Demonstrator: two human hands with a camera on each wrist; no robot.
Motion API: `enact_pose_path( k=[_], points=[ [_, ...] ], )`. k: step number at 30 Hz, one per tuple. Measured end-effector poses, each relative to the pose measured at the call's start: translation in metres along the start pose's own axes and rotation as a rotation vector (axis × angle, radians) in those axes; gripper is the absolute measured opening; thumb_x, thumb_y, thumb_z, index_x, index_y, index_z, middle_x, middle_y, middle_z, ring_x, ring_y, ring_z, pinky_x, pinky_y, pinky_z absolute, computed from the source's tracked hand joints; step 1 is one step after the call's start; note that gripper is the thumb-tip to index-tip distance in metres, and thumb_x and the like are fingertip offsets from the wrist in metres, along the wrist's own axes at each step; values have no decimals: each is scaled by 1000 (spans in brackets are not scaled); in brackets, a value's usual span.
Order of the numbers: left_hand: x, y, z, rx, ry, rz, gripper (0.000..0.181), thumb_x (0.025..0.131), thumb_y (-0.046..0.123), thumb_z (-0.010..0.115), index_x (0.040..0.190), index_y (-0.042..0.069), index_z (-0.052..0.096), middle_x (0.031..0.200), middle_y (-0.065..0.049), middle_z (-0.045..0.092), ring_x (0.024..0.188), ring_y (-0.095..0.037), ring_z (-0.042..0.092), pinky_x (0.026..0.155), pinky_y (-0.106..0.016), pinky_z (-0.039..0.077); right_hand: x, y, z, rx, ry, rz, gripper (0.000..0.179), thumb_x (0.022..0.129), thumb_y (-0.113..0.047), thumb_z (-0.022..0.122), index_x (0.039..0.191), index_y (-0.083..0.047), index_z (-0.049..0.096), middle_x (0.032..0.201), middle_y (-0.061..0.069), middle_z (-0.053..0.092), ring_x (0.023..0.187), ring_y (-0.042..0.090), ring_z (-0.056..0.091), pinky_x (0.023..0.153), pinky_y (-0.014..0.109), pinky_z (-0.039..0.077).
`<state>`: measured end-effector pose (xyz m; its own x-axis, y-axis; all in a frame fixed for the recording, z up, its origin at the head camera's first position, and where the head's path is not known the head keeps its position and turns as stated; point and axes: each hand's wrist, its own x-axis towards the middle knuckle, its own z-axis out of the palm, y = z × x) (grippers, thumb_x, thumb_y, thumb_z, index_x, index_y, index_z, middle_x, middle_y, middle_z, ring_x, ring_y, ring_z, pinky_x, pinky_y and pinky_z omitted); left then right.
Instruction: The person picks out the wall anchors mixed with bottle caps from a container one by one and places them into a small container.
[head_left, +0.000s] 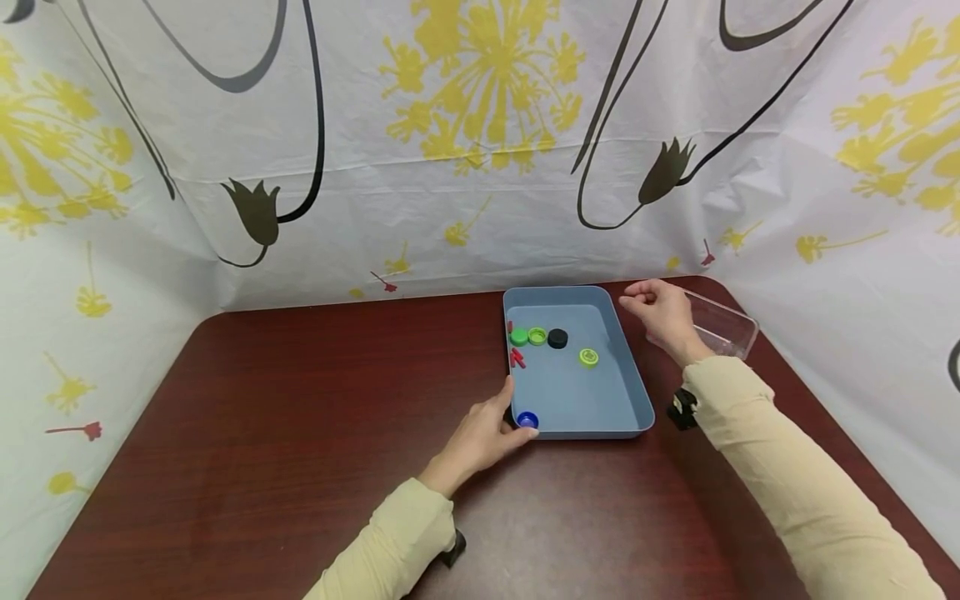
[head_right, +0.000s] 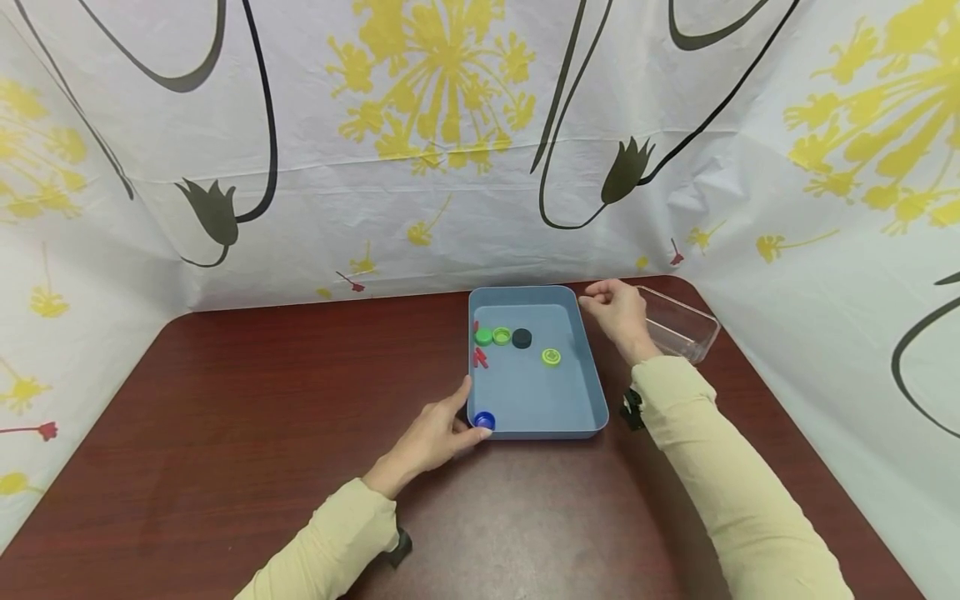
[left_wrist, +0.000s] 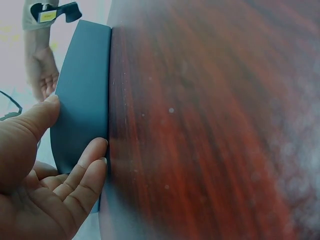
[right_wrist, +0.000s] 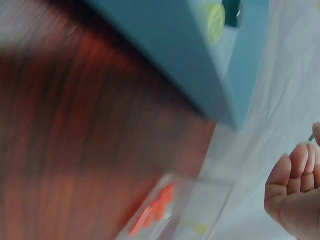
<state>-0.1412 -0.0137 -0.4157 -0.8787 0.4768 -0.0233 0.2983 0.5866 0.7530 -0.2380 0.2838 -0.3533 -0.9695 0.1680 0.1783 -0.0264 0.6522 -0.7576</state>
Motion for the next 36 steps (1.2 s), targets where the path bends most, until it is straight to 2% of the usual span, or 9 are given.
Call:
enact_pose_path(
  k=[6, 12, 17, 20, 25, 29, 36],
  points=[
    [1, -1, 0, 1, 2, -3, 86, 87, 35, 67, 150, 3, 17, 122, -15, 56, 69, -5, 58, 65, -23, 47, 2, -21, 21, -12, -122, -110, 21, 90, -14, 64, 103, 3, 65, 88, 14, 63, 71, 9, 51, 61, 19, 42],
    [2, -2, 0, -8, -4, -5, 87, 87, 36, 66, 150, 4, 16, 126, -16, 54, 69, -5, 60, 66, -23, 48, 2, -32, 43, 1, -318, -183, 19, 91, -10, 62, 103, 4, 64, 88, 15, 63, 74, 14, 55, 67, 23, 45],
    [1, -3, 1, -10, 0, -4, 87, 87, 36, 67, 150, 4, 17, 117, -14, 58, 69, -5, 60, 65, -23, 48, 1, -37, 63, 7, -471, -208, 20, 90, -8, 62, 104, 6, 64, 88, 14, 64, 80, 26, 59, 69, 27, 47],
    [1, -3, 0, -12, -1, -11, 86, 87, 37, 66, 150, 4, 17, 114, -14, 58, 69, -5, 60, 64, -22, 48, 0, -38, 74, -21, -539, -219, 21, 88, -6, 63, 104, 7, 65, 89, 13, 66, 78, 22, 60, 69, 28, 47],
    [0, -3, 1, -16, -2, -14, 86, 88, 37, 66, 150, 3, 18, 114, -14, 59, 69, -5, 60, 62, -22, 47, 1, -38, 90, -84, -603, -259, 19, 84, -4, 67, 100, 7, 66, 83, 9, 67, 70, 10, 56, 67, 26, 46],
    [0, -3, 1, -10, 2, -7, 86, 88, 37, 66, 150, 2, 18, 114, -14, 59, 69, -6, 60, 63, -22, 47, 1, -38, 100, -84, -640, -304, 19, 83, 0, 65, 101, 8, 65, 80, 8, 65, 69, 10, 53, 67, 26, 45],
    [1, -3, 1, -7, 5, -4, 87, 87, 37, 67, 150, 2, 18, 111, -13, 60, 69, -6, 60, 63, -23, 47, 1, -35, 112, -64, -678, -320, 24, 84, 4, 63, 108, 8, 62, 79, 11, 65, 70, 11, 57, 68, 26, 47]
  ],
)
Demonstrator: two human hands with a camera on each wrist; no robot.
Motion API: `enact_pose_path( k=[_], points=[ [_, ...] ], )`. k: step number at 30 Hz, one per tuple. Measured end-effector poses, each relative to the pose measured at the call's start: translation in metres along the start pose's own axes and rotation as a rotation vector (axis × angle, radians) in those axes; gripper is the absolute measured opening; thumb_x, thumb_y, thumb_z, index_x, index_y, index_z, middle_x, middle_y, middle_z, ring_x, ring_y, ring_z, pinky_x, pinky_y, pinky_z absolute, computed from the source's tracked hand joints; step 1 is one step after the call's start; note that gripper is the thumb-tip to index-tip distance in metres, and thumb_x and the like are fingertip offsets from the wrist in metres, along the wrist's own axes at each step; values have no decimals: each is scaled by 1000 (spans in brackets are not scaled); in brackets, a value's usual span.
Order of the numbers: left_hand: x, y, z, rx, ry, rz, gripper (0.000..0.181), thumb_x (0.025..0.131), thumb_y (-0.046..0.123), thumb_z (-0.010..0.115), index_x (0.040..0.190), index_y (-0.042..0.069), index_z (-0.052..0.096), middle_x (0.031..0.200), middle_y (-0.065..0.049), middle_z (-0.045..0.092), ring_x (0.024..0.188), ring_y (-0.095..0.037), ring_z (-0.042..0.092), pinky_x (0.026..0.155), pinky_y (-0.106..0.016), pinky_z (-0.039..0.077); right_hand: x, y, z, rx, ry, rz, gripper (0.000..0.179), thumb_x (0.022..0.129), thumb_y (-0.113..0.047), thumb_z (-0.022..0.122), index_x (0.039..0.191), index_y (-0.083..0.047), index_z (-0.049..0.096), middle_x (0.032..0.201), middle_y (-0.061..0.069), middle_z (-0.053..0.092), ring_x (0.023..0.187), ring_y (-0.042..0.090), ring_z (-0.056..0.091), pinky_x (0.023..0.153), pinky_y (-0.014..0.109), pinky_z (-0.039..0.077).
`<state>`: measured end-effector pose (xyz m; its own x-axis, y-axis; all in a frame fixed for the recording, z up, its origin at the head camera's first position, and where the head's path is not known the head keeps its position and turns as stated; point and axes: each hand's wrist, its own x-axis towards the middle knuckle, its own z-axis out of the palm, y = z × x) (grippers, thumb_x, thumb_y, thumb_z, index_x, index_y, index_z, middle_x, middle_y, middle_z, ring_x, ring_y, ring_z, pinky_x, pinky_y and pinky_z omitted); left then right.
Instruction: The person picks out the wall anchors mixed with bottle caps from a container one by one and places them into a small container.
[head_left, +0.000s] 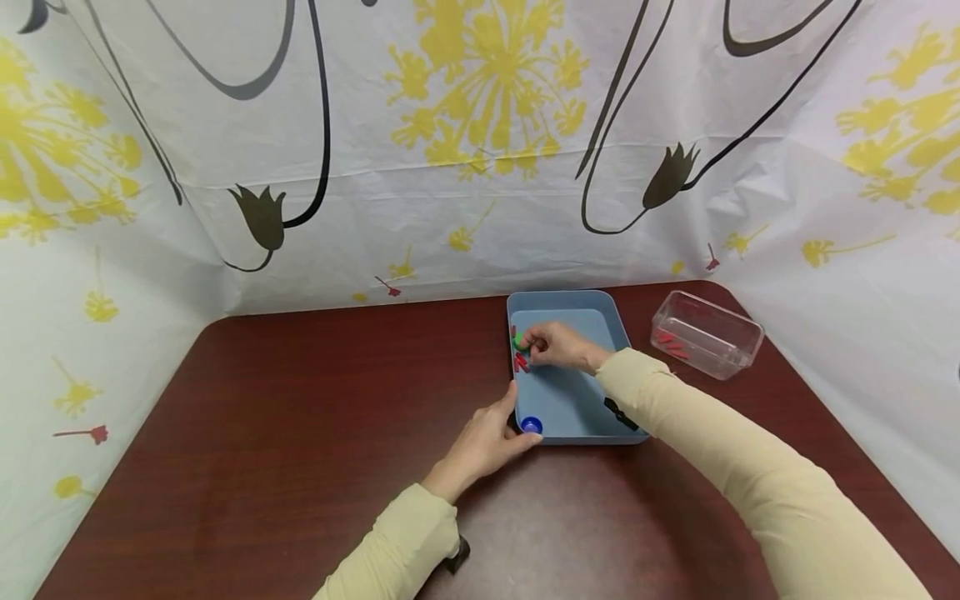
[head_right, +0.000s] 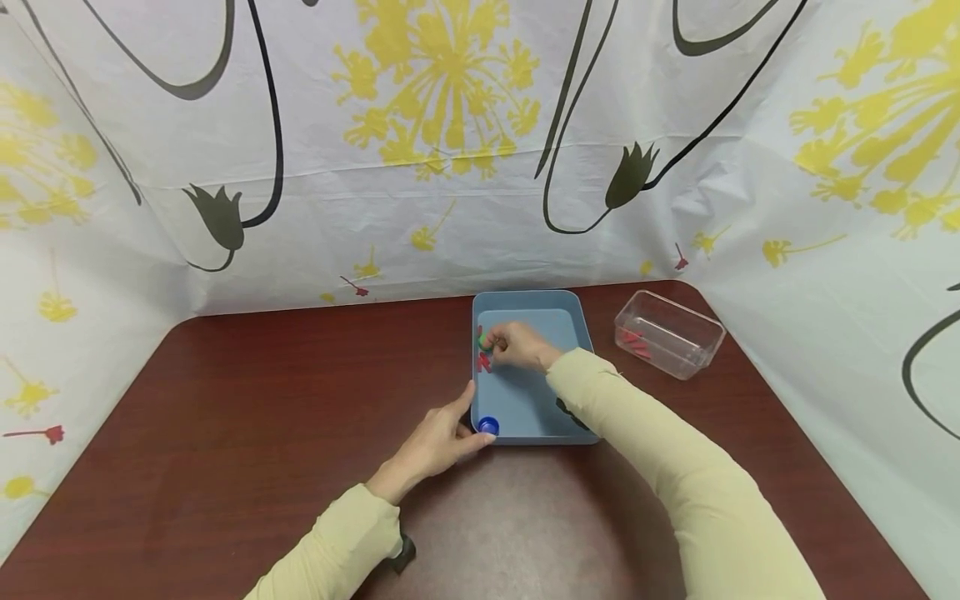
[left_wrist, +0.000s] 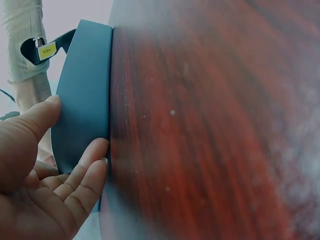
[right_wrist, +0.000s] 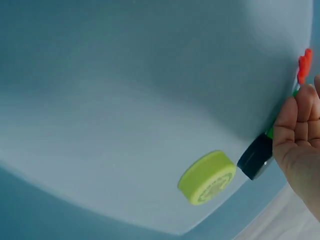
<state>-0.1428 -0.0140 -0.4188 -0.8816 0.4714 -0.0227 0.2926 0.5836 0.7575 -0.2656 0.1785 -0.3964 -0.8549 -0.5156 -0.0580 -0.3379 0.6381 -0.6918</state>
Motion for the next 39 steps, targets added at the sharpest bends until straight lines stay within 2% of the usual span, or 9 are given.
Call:
enact_pose_path(
  k=[7, 15, 19, 30, 39],
  points=[
    [0, 0, 0, -1, 3, 12, 86, 87, 36, 67, 149, 2, 18, 115, -14, 59, 69, -6, 60, 63, -22, 47, 3, 4, 5, -35, -6, 10, 26, 84, 4, 65, 110, 5, 62, 77, 10, 65, 67, 9, 56, 67, 26, 47],
    [0, 0, 0, 6, 5, 20, 85, 87, 36, 67, 149, 1, 19, 121, -15, 57, 71, -6, 62, 65, -22, 47, 5, 5, 8, -103, -5, -25, 27, 85, 5, 61, 111, 3, 63, 72, 7, 63, 61, 9, 47, 61, 24, 39],
    [-1, 0, 0, 5, 4, 19, 85, 87, 35, 67, 149, 2, 19, 119, -14, 58, 71, -6, 62, 65, -23, 47, 7, 6, 10, -135, 11, -42, 26, 83, 5, 61, 109, 3, 64, 73, 7, 63, 60, 9, 46, 59, 23, 39],
    [0, 1, 0, -2, 2, 22, 85, 88, 34, 67, 149, 2, 18, 114, -14, 58, 69, -6, 61, 63, -22, 47, 8, 3, 12, -167, 19, 10, 21, 85, 2, 63, 106, 0, 66, 76, 7, 64, 62, 11, 52, 59, 24, 41],
    [-1, 1, 0, 3, 7, 20, 85, 87, 34, 67, 149, 1, 20, 106, -12, 60, 67, -5, 59, 63, -22, 47, 4, 2, 15, -192, 45, 1, 15, 85, -2, 66, 99, 2, 64, 74, 7, 63, 63, 12, 54, 61, 26, 45]
  ],
)
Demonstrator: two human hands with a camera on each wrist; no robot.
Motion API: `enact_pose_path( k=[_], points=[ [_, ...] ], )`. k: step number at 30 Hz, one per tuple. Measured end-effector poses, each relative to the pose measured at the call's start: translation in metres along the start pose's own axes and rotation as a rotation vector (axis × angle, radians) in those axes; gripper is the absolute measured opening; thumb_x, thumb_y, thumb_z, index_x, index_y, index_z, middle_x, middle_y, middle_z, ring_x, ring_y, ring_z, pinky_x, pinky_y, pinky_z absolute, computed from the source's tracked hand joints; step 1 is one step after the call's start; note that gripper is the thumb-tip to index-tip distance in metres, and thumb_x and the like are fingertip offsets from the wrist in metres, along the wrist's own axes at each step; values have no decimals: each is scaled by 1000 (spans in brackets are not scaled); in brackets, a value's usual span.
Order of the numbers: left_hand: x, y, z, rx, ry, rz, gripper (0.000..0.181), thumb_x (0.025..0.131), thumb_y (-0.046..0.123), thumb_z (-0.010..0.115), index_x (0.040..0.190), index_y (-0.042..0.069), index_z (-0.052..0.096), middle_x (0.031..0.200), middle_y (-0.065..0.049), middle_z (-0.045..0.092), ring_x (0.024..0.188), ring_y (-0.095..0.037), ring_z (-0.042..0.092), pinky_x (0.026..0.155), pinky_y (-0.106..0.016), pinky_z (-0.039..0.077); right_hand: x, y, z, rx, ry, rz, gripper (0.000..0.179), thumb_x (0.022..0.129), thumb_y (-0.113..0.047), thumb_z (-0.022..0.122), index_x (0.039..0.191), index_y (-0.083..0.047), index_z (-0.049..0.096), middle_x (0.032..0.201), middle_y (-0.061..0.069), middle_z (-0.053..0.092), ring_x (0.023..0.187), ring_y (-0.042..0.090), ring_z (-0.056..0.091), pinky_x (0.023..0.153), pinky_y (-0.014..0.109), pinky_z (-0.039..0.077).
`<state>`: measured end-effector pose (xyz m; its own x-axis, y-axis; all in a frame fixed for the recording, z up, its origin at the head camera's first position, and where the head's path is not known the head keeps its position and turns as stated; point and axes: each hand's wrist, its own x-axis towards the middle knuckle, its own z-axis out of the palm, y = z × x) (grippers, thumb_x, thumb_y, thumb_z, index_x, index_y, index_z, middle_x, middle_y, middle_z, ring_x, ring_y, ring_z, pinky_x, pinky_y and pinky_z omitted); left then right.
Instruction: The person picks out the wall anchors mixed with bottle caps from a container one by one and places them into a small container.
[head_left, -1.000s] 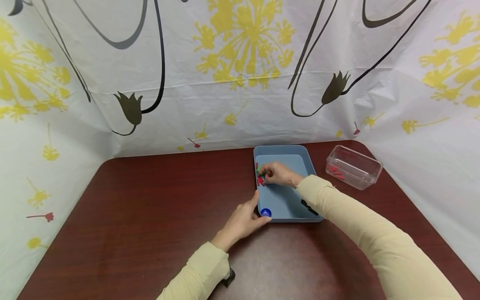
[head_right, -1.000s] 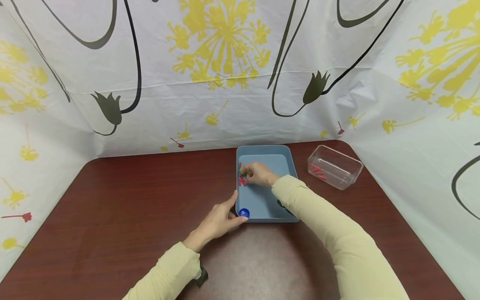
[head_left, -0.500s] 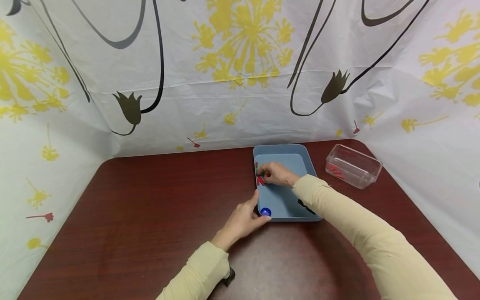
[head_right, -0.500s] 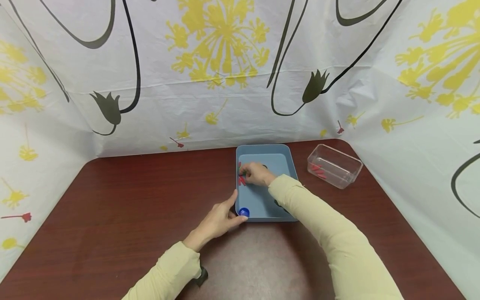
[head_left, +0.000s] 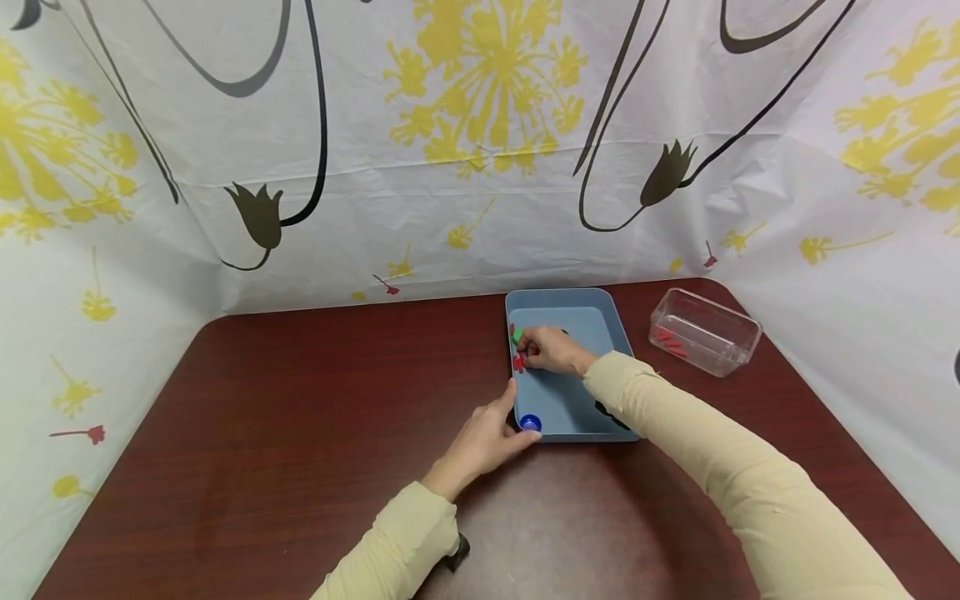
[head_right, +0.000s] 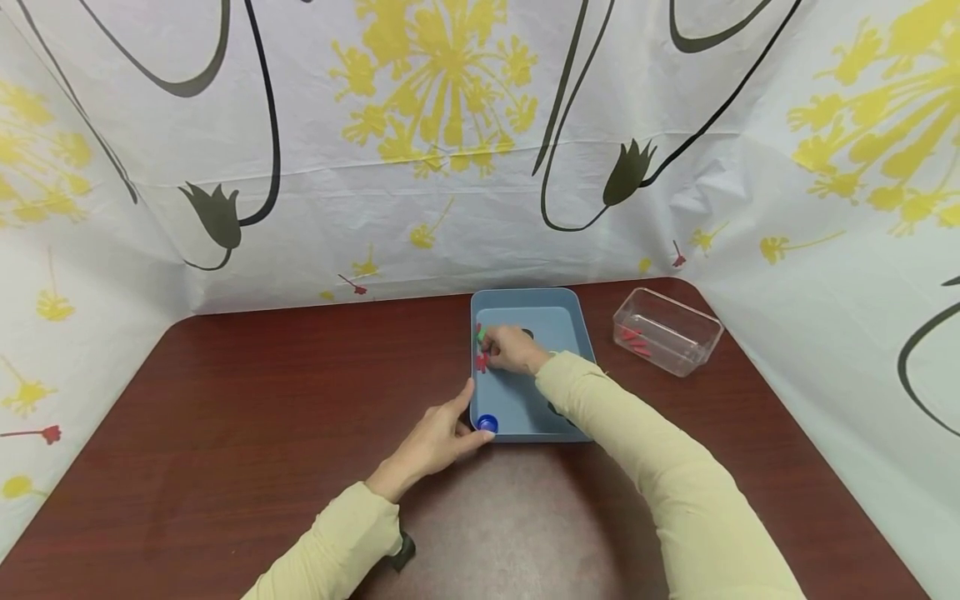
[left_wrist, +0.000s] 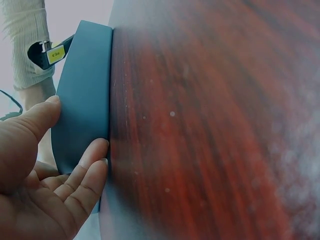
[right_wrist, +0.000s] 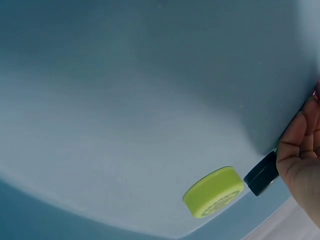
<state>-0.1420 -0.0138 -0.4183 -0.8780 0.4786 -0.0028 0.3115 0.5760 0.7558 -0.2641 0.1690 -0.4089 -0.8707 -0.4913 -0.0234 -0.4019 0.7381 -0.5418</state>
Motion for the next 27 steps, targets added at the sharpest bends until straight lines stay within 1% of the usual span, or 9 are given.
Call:
enact_pose_path(
  k=[6, 11, 16, 19, 21, 24, 27],
  points=[
    [1, -1, 0, -5, -1, -13, 85, 87, 35, 67, 149, 2, 19, 102, -10, 61, 66, -5, 59, 62, -22, 47, -4, -1, 0, -35, 8, -29, 14, 84, -4, 67, 96, 2, 64, 73, 7, 64, 61, 11, 54, 60, 25, 45],
    [1, -2, 0, -11, -6, -22, 85, 87, 35, 67, 150, 3, 19, 102, -10, 62, 67, -5, 59, 62, -22, 47, -9, -1, -3, -44, 36, -46, 12, 82, -4, 69, 92, 1, 64, 72, 6, 64, 62, 10, 55, 59, 24, 45],
    [0, -1, 0, -12, -13, -16, 86, 88, 35, 66, 150, 2, 17, 103, -11, 61, 66, -5, 59, 61, -22, 47, -14, -2, -9, 22, 63, -56, 10, 83, 1, 65, 92, 3, 63, 72, 7, 63, 61, 10, 54, 56, 24, 43],
    [0, 0, -1, -14, -16, -16, 86, 88, 35, 66, 150, 3, 17, 104, -11, 60, 66, -5, 59, 62, -23, 47, -16, -4, -17, 72, 87, -68, 10, 85, 1, 63, 94, 4, 62, 72, 7, 61, 60, 10, 52, 57, 24, 42],
    [0, 1, -1, -14, -17, -19, 86, 88, 35, 66, 150, 3, 17, 103, -11, 61, 66, -5, 59, 61, -23, 47, -16, -6, -23, 121, 98, -59, 10, 86, 0, 62, 95, 4, 61, 73, 8, 61, 61, 11, 52, 58, 24, 43],
    [-1, 2, -1, -15, -19, -27, 86, 87, 35, 67, 150, 3, 17, 100, -9, 61, 64, -4, 57, 61, -23, 46, -20, -9, -35, 149, 142, -46, 13, 88, -1, 61, 99, 5, 62, 78, 10, 62, 66, 13, 55, 60, 25, 45],
    [-2, 3, -1, -15, -14, -32, 86, 87, 35, 67, 150, 4, 18, 99, -9, 60, 63, -3, 56, 60, -22, 46, -26, -8, -49, 152, 224, -22, 16, 88, -3, 60, 102, 4, 63, 84, 12, 64, 72, 16, 58, 64, 26, 47]
  ],
)
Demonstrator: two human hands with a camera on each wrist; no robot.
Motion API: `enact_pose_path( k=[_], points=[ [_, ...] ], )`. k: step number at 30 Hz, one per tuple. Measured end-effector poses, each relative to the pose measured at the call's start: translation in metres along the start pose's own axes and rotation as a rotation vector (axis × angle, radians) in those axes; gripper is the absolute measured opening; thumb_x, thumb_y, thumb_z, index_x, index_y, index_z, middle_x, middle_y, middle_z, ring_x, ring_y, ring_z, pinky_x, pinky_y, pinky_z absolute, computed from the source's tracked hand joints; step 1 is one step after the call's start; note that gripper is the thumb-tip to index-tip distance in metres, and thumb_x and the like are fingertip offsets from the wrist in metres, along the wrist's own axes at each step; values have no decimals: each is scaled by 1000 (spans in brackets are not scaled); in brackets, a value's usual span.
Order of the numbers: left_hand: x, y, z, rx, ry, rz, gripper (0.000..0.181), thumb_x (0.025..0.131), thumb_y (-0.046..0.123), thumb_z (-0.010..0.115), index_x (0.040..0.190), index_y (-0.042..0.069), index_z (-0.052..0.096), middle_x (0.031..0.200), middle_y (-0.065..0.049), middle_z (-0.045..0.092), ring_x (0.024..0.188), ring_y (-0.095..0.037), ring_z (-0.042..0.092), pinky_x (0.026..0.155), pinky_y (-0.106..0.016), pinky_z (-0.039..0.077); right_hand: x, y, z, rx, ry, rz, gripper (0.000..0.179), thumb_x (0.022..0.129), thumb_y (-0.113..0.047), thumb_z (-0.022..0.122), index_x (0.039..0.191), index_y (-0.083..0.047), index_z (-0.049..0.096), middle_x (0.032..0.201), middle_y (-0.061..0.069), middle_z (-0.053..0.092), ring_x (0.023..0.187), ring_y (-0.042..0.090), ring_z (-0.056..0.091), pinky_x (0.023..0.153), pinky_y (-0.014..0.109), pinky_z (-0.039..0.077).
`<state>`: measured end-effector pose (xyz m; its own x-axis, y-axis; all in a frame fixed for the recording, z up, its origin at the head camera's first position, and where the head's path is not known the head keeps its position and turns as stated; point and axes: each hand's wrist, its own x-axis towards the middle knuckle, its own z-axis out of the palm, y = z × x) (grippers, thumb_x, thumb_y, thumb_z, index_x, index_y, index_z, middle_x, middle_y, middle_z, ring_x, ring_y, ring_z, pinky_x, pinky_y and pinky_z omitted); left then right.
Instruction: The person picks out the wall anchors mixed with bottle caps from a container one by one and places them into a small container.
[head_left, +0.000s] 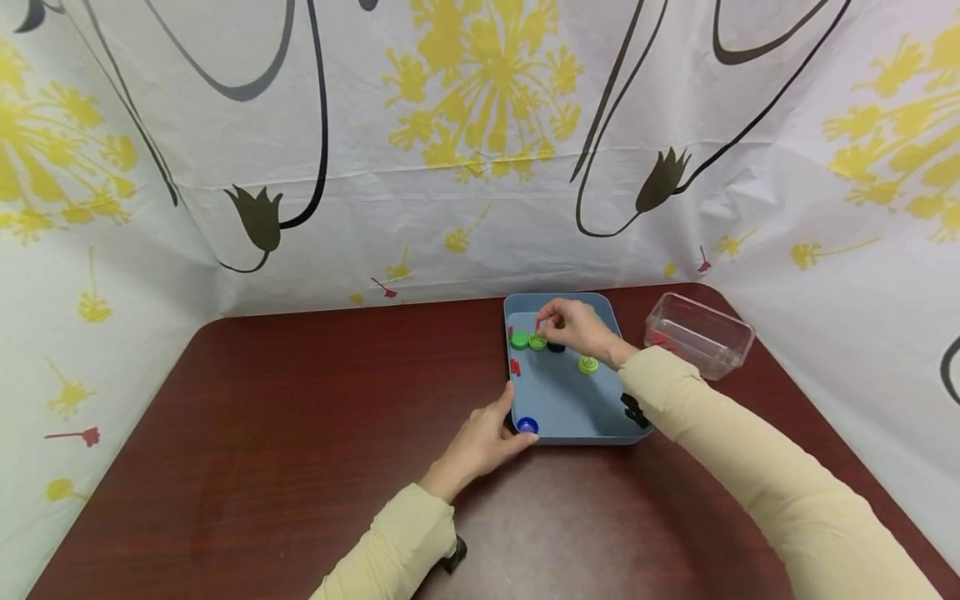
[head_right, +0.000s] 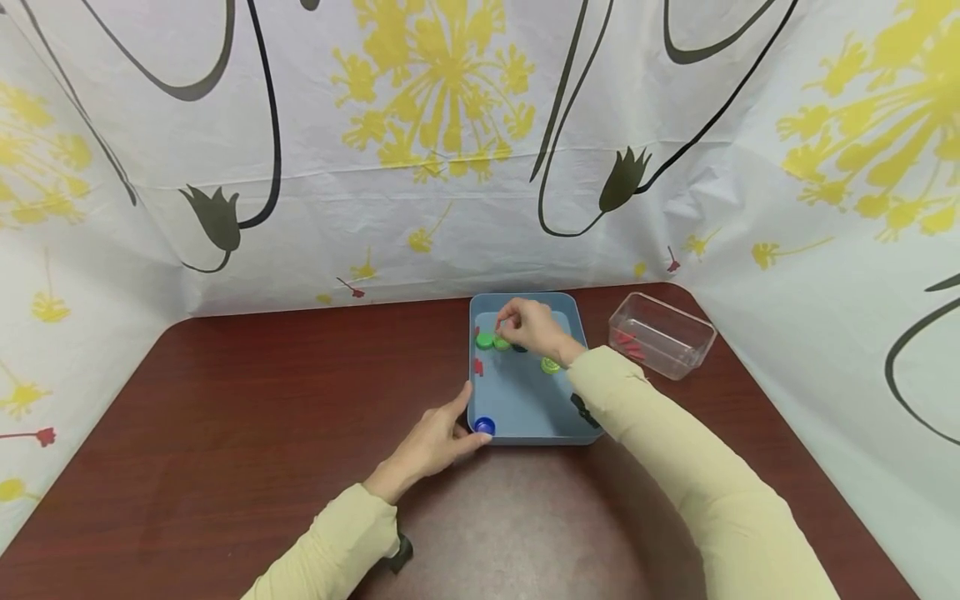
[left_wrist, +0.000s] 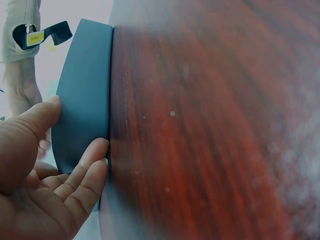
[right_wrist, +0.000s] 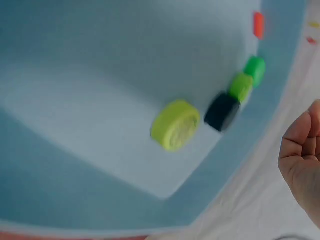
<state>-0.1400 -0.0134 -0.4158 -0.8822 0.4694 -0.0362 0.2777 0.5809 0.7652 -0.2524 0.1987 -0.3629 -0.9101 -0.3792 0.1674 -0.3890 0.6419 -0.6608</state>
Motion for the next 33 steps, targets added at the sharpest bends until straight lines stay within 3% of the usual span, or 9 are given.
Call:
enact_pose_path(
  k=[3, 7, 11, 13, 16, 20, 24, 29, 33],
  points=[
    [-1, 0, 1, -2, 2, -5, 86, 87, 35, 67, 150, 4, 17, 102, -10, 59, 63, -3, 55, 60, -22, 46, -5, 4, -15, -17, 99, 29, 18, 89, -7, 60, 104, 3, 63, 86, 12, 64, 72, 14, 58, 63, 26, 46],
    [-1, -1, 2, 6, 1, -12, 86, 87, 35, 67, 151, 6, 17, 104, -10, 59, 63, -3, 55, 61, -22, 46, -13, 15, -33, 48, 230, 109, 21, 89, -11, 62, 105, 3, 62, 81, 8, 62, 67, 7, 53, 61, 22, 43],
    [-1, -1, 2, 13, 5, -5, 85, 87, 35, 67, 150, 5, 17, 106, -11, 59, 63, -3, 55, 61, -22, 46, -24, 32, -47, 200, 396, 160, 24, 88, -7, 63, 106, 8, 59, 73, -5, 58, 61, -1, 48, 55, 16, 39],
    [-1, -1, 2, 15, 8, -1, 85, 87, 34, 67, 150, 5, 18, 108, -11, 58, 64, -3, 55, 62, -22, 46, -31, 41, -53, 319, 458, 191, 24, 88, -6, 62, 106, 9, 56, 69, -10, 55, 51, -2, 43, 45, 17, 36],
    [0, -1, 2, 16, 8, 1, 85, 87, 34, 67, 150, 4, 18, 110, -12, 58, 64, -3, 55, 62, -22, 46, -42, 56, -59, 353, 549, 222, 26, 89, -8, 61, 108, 9, 54, 67, -14, 53, 49, -4, 42, 44, 16, 36],
    [1, -2, 2, 18, 9, 5, 86, 87, 34, 67, 150, 3, 18, 114, -14, 57, 65, -4, 56, 64, -22, 46, -57, 71, -65, 140, 640, 272, 29, 90, -16, 62, 107, 7, 58, 67, -17, 51, 57, -6, 45, 54, 12, 37],
    [1, -2, 2, 21, 10, 8, 86, 87, 34, 67, 150, 3, 18, 120, -15, 57, 68, -5, 58, 66, -23, 47, -69, 80, -69, -15, 673, 326, 29, 91, -20, 61, 105, 4, 61, 69, -13, 51, 57, -7, 43, 58, 15, 36],
    [1, -1, 2, 21, 8, 6, 85, 88, 34, 67, 150, 3, 17, 123, -15, 56, 70, -5, 59, 66, -23, 47, -75, 90, -71, -118, 695, 362, 25, 88, -17, 63, 100, 5, 62, 70, -3, 57, 56, -14, 39, 74, 26, 36],
    [0, 1, 1, 21, 9, 1, 85, 87, 34, 67, 150, 3, 18, 120, -14, 57, 69, -5, 58, 65, -24, 47, -78, 97, -72, -167, 690, 374, 24, 87, -15, 65, 98, 6, 62, 71, 7, 61, 55, -15, 36, 79, 36, 38]
  ],
)
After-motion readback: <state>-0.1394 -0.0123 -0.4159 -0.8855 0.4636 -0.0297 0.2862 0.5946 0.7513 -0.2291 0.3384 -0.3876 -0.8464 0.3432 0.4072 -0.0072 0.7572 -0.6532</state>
